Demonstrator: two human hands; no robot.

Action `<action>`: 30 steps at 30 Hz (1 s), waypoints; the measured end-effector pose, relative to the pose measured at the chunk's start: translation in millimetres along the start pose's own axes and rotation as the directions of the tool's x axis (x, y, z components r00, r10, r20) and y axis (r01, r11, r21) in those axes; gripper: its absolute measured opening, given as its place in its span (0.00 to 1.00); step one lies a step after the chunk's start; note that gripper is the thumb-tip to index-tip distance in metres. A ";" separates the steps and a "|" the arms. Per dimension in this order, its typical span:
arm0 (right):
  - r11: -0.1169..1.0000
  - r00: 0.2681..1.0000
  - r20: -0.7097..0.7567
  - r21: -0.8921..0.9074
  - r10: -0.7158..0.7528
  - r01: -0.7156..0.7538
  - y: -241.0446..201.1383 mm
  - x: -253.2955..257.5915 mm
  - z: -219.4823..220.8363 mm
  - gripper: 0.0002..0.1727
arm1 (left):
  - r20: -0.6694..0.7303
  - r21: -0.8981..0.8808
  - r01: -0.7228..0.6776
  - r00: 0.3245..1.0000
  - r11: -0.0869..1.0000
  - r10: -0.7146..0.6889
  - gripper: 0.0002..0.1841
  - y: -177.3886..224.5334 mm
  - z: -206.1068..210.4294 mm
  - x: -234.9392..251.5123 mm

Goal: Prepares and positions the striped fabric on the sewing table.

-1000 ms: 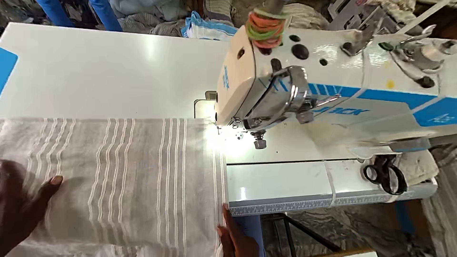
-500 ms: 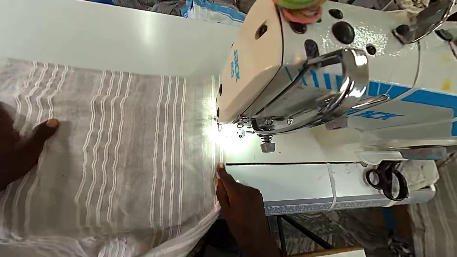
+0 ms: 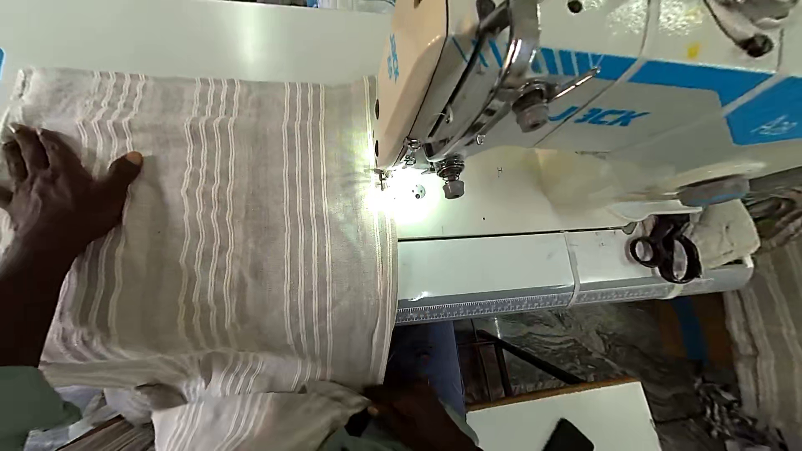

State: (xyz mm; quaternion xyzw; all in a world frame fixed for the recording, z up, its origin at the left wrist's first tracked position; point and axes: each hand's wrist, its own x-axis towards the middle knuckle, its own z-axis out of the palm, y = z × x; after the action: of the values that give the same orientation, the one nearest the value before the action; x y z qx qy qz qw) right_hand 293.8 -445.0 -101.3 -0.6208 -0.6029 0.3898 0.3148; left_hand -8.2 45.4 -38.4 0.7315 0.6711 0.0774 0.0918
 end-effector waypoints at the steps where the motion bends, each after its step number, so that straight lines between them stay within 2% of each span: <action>1: 0.995 0.999 -0.051 0.100 -0.016 0.021 5.4 -2.4 -3.3 0.18 | -0.016 -0.022 -0.038 0.999 0.999 0.037 0.65 3.7 -5.5 -2.8; 2: 0.980 0.988 -0.152 0.197 0.017 0.014 2.9 1.4 -8.7 0.18 | -0.066 -0.076 -0.092 0.994 0.993 0.087 0.57 3.2 -10.9 -5.4; 4: 0.950 0.908 -0.354 0.289 0.223 -0.120 -10.2 22.5 -17.5 0.18 | -0.154 -0.171 -0.150 0.980 0.974 0.124 0.36 0.1 -30.1 -26.2; 5: 0.927 0.866 -0.377 0.305 0.328 -0.219 -13.3 36.5 -22.4 0.19 | -0.161 -0.167 -0.102 0.984 0.981 0.075 0.28 2.7 -42.8 -41.4; 6: 0.900 0.848 -0.358 0.343 0.391 -0.270 -15.6 47.3 -24.6 0.19 | -0.146 -0.158 -0.005 0.989 0.987 -0.018 0.24 5.3 -53.4 -62.7; 7: 0.873 0.848 -0.332 0.410 0.412 -0.264 -18.9 54.0 -22.9 0.18 | -0.221 -0.137 -0.041 0.975 0.990 0.009 0.22 -12.6 -54.0 -84.7; 8: 0.849 0.853 -0.331 0.482 0.404 -0.215 -23.3 58.4 -18.6 0.17 | -0.240 -0.145 -0.040 0.971 0.989 0.004 0.22 -24.0 -59.6 -108.9; 10: 0.798 0.839 -0.380 0.594 0.391 -0.103 -35.6 63.6 -8.2 0.17 | -0.106 -0.186 0.209 0.967 0.960 -0.231 0.29 -21.2 -75.0 -149.9; 11: 0.783 0.823 -0.407 0.618 0.397 -0.072 -41.1 64.4 -3.7 0.17 | -0.078 -0.198 0.257 0.958 0.946 -0.277 0.34 -32.2 -70.5 -161.5; 12: 0.779 0.809 -0.429 0.624 0.402 -0.056 -44.5 64.2 -0.7 0.16 | -0.092 -0.200 0.266 0.953 0.943 -0.288 0.36 -45.2 -60.5 -169.1; 14: 0.803 0.795 -0.464 0.595 0.391 -0.047 -45.0 61.9 4.4 0.14 | -0.155 -0.182 0.231 0.953 0.956 -0.260 0.35 -61.7 -43.7 -174.0; 18: 0.868 0.768 -0.527 0.490 0.363 -0.075 -41.3 54.5 17.9 0.15 | -0.140 -0.147 0.177 0.970 0.973 -0.197 0.32 -78.9 -42.8 -159.4; 20: 0.870 0.786 -0.490 0.478 0.377 -0.120 -39.4 51.8 22.5 0.16 | -0.129 -0.157 0.158 0.975 0.975 -0.179 0.31 -85.2 -47.4 -151.6; 21: 0.865 0.819 -0.433 0.482 0.377 -0.143 -39.4 49.1 20.8 0.16 | -0.125 -0.154 0.146 0.978 0.977 -0.166 0.31 -87.7 -47.8 -149.2; 25: 0.803 0.948 -0.093 0.560 0.303 -0.202 -44.0 43.3 -4.7 0.19 | -0.089 -0.125 0.131 0.986 0.984 -0.142 0.31 -80.5 -53.4 -150.1; 27: 0.742 0.956 0.083 0.612 0.283 -0.272 -45.0 42.2 -26.5 0.17 | -0.079 -0.158 0.154 0.983 0.975 -0.168 0.31 -68.9 -61.9 -153.0; 30: 0.670 0.922 0.124 0.653 0.367 -0.354 -54.3 40.5 -51.0 0.10 | -0.081 -0.211 0.191 0.974 0.959 -0.212 0.29 -55.9 -72.5 -146.2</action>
State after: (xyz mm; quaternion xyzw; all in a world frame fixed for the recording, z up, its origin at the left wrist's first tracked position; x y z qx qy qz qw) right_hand 309.3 -396.7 -33.4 -0.5779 -0.2870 0.6270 0.4366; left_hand -92.1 -93.5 20.2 0.6411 0.7348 0.1729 0.1385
